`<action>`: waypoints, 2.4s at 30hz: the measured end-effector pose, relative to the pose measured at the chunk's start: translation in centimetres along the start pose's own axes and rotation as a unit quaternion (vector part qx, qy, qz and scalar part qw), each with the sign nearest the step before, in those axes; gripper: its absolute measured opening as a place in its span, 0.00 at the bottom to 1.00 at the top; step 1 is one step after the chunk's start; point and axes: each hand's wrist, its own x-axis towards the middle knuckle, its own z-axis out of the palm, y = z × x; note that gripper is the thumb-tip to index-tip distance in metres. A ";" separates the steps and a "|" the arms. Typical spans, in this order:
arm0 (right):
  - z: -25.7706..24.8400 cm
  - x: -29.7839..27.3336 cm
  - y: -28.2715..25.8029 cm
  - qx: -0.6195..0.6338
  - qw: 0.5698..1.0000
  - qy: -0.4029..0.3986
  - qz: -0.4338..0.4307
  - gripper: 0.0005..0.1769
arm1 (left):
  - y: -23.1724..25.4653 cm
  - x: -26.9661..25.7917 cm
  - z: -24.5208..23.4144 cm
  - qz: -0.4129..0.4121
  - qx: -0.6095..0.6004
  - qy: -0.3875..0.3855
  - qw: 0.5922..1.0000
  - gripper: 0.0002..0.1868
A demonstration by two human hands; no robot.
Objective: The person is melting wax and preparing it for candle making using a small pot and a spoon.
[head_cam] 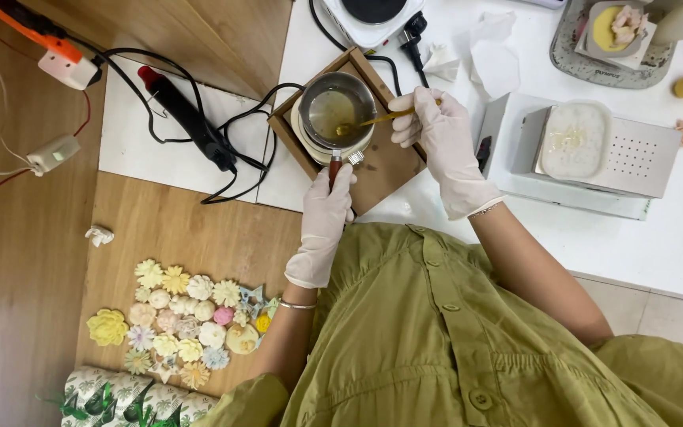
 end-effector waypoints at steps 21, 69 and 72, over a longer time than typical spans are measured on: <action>-2.0 -0.1 -0.4 0.091 0.994 0.027 0.047 0.24 | 0.4 -0.2 -0.5 -0.011 0.021 -0.013 1.000 0.15; -5.4 -7.2 -8.4 -0.041 0.967 0.096 -0.232 0.17 | 0.6 0.0 -1.4 -0.011 0.064 0.009 0.998 0.16; -1.8 -4.0 -5.0 -0.022 0.999 0.007 -0.038 0.19 | 0.5 0.2 -1.2 -0.021 0.037 0.011 0.999 0.15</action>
